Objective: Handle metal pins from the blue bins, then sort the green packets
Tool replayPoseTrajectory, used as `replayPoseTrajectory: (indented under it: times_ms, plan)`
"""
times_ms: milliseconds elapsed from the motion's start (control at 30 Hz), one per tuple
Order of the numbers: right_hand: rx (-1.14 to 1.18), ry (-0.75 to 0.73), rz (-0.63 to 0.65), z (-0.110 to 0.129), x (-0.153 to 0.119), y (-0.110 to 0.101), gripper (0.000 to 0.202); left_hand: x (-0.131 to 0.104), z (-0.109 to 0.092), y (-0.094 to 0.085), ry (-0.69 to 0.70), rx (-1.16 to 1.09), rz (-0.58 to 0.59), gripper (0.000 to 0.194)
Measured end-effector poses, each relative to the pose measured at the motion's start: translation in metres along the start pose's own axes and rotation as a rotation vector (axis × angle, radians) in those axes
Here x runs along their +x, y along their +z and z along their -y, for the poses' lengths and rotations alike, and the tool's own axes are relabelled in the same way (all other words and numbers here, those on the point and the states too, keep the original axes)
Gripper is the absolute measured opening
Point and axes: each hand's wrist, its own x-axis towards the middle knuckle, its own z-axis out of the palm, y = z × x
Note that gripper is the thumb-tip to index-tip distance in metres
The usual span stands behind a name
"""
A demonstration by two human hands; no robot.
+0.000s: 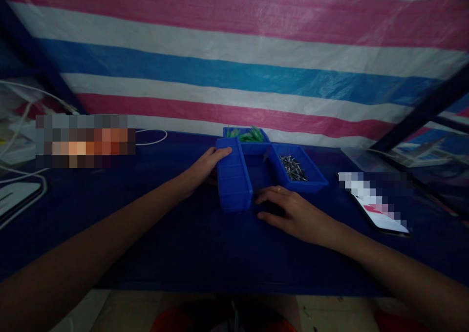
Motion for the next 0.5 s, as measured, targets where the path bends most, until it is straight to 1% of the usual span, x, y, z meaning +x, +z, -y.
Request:
replayPoseTrajectory:
  times_ms: [67,133,200,300,433,500]
  plan:
    - [-0.040,0.044,-0.007,-0.002,-0.002,0.003,0.045,-0.002,-0.001,0.001,0.010,-0.026,0.024,0.053]
    - [-0.069,0.082,-0.006,-0.002,-0.003,0.006,0.066,-0.003,-0.003,0.003,0.001,-0.042,0.011,0.052]
    - [-0.080,0.095,-0.005,-0.002,-0.004,0.010,0.079,-0.004,-0.004,0.006,0.000,-0.059,-0.017,0.049]
    - [-0.110,0.102,0.012,-0.001,-0.005,0.014,0.085,-0.005,-0.005,0.009,0.039,-0.089,-0.035,0.049]
    - [-0.150,0.092,0.009,0.001,-0.006,0.015,0.081,-0.003,0.000,0.009,0.128,-0.075,0.000,0.054]
    - [-0.161,0.087,0.011,0.001,-0.006,0.015,0.080,0.000,0.002,0.008,0.143,-0.067,-0.006,0.053]
